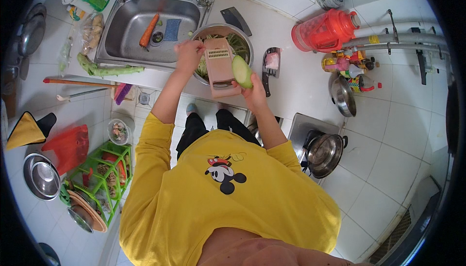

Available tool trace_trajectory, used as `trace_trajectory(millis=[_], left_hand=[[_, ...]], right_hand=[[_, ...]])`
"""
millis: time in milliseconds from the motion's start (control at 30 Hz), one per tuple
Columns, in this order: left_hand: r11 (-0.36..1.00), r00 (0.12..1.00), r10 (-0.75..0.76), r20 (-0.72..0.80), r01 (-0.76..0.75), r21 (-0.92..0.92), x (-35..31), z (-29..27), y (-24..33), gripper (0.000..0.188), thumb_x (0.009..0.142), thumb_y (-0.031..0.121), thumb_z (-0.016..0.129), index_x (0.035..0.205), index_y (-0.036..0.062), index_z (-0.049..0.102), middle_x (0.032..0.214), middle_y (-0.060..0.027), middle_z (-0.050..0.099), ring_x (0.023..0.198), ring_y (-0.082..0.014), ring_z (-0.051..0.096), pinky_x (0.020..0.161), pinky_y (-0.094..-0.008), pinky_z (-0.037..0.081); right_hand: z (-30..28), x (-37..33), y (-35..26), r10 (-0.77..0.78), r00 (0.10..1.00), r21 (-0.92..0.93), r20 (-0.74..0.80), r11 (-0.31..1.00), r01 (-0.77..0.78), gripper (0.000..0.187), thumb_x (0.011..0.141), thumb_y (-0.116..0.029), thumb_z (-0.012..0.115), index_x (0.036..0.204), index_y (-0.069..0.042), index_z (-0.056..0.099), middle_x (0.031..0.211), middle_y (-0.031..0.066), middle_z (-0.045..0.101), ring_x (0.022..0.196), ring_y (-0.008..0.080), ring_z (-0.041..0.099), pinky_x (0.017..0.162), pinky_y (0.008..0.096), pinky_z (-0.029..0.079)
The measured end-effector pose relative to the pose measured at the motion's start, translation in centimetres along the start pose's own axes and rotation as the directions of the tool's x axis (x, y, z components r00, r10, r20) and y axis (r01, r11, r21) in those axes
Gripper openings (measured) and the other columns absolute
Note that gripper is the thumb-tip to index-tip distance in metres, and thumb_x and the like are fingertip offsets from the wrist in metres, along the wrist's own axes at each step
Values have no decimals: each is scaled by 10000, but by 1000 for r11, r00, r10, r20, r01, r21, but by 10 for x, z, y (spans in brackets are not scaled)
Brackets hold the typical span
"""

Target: The person grates a cucumber into a metal bowl using a handheld grater. The grated cucumber accumulates in the bowl, and the person briefly adjusts the bowl's position before finishing.

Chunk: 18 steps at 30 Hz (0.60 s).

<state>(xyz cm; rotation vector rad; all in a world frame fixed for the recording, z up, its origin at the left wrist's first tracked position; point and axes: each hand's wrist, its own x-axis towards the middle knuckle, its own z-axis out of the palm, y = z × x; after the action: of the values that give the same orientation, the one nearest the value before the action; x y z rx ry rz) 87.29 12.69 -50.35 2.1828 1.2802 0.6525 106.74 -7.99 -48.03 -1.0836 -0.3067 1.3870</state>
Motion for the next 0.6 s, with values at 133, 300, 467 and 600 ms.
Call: trace_trajectory(millis=[133, 300, 467, 600], left_hand=[[983, 995, 93, 27, -96, 156, -23, -13, -6, 101, 825, 144, 731, 919, 169, 759, 958, -43, 742, 947, -290, 643, 898, -461, 355], [989, 996, -51, -67, 41, -139, -69, -10, 1, 156, 887, 207, 726, 1028, 139, 727, 1011, -93, 718, 1011, -256, 642, 925, -461, 405], [-14, 580, -415, 701, 766, -642, -117, -3, 34, 323, 994, 282, 671, 1231, 79, 589, 1198, -107, 678, 1012, -213, 665, 804, -376, 529], [-392, 668, -177, 723, 626, -675, -129, 8, 62, 361, 1026, 236, 609, 1313, 53, 489, 1243, -130, 650, 1055, -238, 677, 808, -360, 593]], right_hand=[[7, 1, -8, -12, 1000, 28, -7, 1000, 13, 421, 1092, -333, 403, 1385, -30, 418, 1222, 139, 627, 1017, 285, 674, 942, 407, 508], [8, 2, -8, 20, 1000, 73, -19, 997, -19, 455, 1093, -384, 366, 1339, -27, 502, 1144, 128, 661, 1016, 260, 660, 921, 395, 506], [9, 14, -10, -50, 994, 76, 96, 996, 43, 517, 1084, -463, 338, 1351, -73, 548, 1186, 83, 668, 1001, 240, 643, 901, 404, 485], [15, 13, -14, 5, 999, 50, 45, 999, -7, 526, 1078, -483, 352, 1379, -91, 534, 1244, 75, 649, 1039, 233, 625, 905, 406, 485]])
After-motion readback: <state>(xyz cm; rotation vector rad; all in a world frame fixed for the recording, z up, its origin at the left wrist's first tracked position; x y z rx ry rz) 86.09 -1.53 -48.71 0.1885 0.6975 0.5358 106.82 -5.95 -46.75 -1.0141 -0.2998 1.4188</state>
